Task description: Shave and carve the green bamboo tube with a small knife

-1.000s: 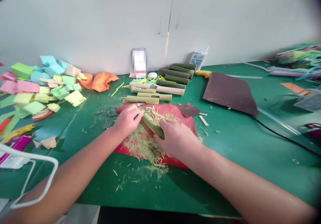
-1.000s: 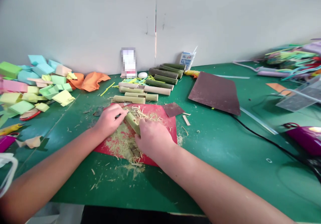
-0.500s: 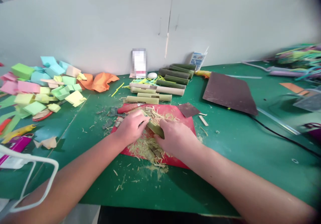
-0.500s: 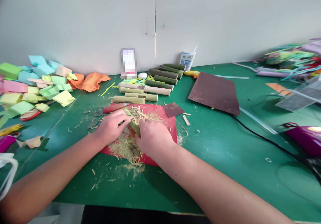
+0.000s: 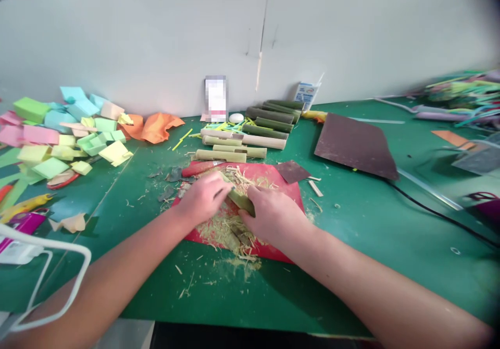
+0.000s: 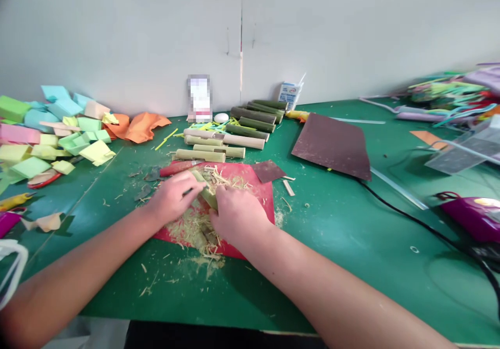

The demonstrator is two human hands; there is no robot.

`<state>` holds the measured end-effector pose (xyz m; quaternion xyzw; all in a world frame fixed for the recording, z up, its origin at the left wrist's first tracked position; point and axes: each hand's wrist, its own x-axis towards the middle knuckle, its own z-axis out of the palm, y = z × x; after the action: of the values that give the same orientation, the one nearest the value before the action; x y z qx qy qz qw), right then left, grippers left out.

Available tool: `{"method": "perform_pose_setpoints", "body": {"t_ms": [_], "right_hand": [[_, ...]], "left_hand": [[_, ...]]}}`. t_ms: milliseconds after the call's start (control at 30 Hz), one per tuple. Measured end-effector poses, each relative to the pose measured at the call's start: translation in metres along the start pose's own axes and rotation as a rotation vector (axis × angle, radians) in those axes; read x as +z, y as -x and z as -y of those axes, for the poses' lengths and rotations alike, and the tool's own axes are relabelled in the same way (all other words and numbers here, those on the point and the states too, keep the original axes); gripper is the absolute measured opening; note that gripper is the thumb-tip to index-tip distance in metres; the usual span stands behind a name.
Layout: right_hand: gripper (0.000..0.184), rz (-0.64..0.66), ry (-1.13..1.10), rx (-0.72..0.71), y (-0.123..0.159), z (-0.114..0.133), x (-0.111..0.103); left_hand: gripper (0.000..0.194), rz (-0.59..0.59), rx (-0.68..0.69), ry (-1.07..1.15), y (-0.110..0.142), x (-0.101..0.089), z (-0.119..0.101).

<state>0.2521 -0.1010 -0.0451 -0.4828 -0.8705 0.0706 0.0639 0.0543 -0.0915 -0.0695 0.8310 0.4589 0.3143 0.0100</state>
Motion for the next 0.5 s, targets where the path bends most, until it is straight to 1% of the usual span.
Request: {"method": "perform_pose_setpoints", "body": {"t_ms": [33,100,167,200,300,333,400,433,467,500], "right_hand": [[0.017,-0.004,0.002,0.001,0.0,0.0,0.0],[0.017,-0.012,0.007,-0.006,0.0,0.0001,0.0],[0.016,-0.006,0.005,-0.018,0.0002,0.0003,0.0001],[0.015,-0.006,0.004,-0.018,0.0003,0.0005,0.0003],[0.016,-0.01,0.008,-0.011,0.0006,0.0009,0.0008],[0.016,-0.007,0.006,-0.013,0.0007,0.0009,0.001],[0.015,0.006,0.0,-0.014,0.0008,0.0006,0.0013],[0.016,0.007,0.0,-0.012,0.0008,0.0004,0.0013],[0.016,0.005,0.004,-0.009,0.0008,0.0002,0.0012],[0.016,0.003,0.009,-0.007,0.0008,0.0002,0.001]], "left_hand": [[0.021,-0.041,-0.017,-0.015,-0.0003,0.0,0.0],[0.025,-0.081,-0.04,-0.031,-0.0003,-0.0003,0.0],[0.022,-0.017,-0.017,-0.009,0.0006,-0.0007,-0.0002],[0.019,0.041,0.007,0.011,0.0012,-0.001,-0.0003],[0.022,-0.101,-0.02,-0.029,0.003,-0.0016,0.0001],[0.022,-0.089,-0.017,-0.036,0.0032,-0.0016,0.0003],[0.018,0.013,0.005,-0.004,0.0028,-0.0011,0.0002],[0.018,0.012,0.011,-0.004,0.0022,-0.0008,0.0],[0.021,-0.041,-0.01,-0.026,0.0014,-0.0005,-0.0003],[0.023,-0.062,-0.019,-0.04,0.0006,-0.0002,-0.0007]]}}
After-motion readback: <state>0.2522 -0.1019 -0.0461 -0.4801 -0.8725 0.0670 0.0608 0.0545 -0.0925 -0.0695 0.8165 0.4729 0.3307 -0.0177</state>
